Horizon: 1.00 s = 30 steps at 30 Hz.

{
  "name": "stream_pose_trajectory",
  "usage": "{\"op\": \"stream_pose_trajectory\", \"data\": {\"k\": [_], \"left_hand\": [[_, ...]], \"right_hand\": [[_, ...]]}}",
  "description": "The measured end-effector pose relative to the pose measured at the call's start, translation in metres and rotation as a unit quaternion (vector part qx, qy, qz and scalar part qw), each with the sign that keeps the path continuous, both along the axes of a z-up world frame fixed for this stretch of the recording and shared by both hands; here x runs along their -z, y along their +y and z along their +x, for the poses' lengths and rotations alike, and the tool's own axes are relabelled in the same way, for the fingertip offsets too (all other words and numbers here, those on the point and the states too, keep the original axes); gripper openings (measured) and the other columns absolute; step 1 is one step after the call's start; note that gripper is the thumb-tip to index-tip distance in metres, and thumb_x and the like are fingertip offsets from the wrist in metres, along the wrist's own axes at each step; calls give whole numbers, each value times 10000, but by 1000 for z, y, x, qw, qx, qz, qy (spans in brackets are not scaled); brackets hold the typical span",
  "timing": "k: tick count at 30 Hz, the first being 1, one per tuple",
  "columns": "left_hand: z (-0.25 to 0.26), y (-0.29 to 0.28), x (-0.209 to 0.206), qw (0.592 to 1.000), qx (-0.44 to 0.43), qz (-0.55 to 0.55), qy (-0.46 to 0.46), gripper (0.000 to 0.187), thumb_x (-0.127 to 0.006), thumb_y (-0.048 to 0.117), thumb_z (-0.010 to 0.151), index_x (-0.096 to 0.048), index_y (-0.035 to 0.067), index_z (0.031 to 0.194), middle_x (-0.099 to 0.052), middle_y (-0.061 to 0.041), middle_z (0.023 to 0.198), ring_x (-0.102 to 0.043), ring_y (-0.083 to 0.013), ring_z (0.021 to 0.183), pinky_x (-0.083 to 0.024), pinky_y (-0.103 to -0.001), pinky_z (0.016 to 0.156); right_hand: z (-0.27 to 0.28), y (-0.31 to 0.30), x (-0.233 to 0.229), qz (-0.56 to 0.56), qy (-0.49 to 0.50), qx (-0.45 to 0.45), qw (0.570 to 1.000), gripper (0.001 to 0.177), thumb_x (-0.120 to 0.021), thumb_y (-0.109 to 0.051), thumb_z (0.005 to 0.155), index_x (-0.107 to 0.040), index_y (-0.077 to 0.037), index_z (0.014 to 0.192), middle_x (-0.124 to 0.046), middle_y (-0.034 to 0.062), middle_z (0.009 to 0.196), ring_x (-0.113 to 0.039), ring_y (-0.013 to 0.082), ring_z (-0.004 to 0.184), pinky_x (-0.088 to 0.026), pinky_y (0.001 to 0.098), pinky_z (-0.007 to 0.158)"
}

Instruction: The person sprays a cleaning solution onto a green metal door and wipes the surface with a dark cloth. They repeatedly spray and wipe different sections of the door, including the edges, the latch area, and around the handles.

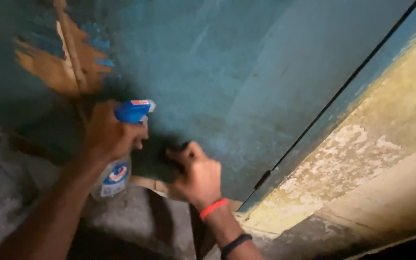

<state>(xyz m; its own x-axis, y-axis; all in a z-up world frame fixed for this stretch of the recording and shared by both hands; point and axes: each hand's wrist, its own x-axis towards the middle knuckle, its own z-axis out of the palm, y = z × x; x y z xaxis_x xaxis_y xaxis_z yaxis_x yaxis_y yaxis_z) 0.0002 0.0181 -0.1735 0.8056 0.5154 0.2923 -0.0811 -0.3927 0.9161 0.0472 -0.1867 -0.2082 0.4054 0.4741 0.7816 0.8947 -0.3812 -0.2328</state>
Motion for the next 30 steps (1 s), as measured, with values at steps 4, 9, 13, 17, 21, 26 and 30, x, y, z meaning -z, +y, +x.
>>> {"op": "stream_pose_trajectory", "data": {"k": [4,9,13,17,21,26,30], "left_hand": [[4,-5,5,999,16,-46,0,104,-714,84,677,-724,-17,697,-714,-132,596,-691,-217,484,-543,-354,486],[9,-4,-5,996,34,-30,77,121,-701,97,717,-757,-10,710,-716,-147,579,-686,-212,472,-532,-342,489],[11,-8,-22,994,96,-42,-11,148,-636,55,659,-754,10,736,-700,-125,589,-658,-208,456,-516,-350,457],[2,-5,-44,997,73,-38,-11,165,-610,73,660,-742,-13,709,-707,-121,605,-656,-220,459,-517,-342,479],[-4,-1,-54,994,104,-10,-23,180,-596,95,660,-739,-14,679,-700,-137,580,-668,-221,452,-524,-326,478],[-7,9,-42,996,63,-47,-44,164,-619,110,693,-729,-11,678,-723,-114,637,-648,-204,478,-521,-327,471],[-15,22,-29,998,-4,-48,-40,142,-656,121,710,-734,2,708,-681,-122,601,-631,-207,469,-489,-332,475]], "right_hand": [[11,-2,-39,8,-21,-15,1000,416,-761,-67,697,-773,-213,1086,-633,43,913,-680,249,718,-545,390,600],[26,-6,-118,184,-110,34,976,408,-764,-64,743,-750,-178,1135,-604,67,937,-677,256,790,-574,377,701],[21,-8,-63,146,-80,7,986,438,-757,-65,712,-769,-182,1135,-630,71,936,-700,270,779,-583,375,662],[2,-10,46,-50,17,10,999,342,-827,-190,707,-792,-177,1047,-670,72,971,-691,317,672,-544,455,560],[7,-11,45,-103,35,25,994,323,-825,-213,722,-764,-186,1038,-654,50,1001,-685,324,671,-524,473,549],[22,23,-63,121,-57,73,988,342,-791,-180,802,-740,-247,1133,-615,53,910,-672,309,697,-526,438,562],[13,51,-44,126,-36,26,991,348,-747,-160,841,-736,-258,1175,-626,49,935,-692,288,738,-556,413,615]]}}
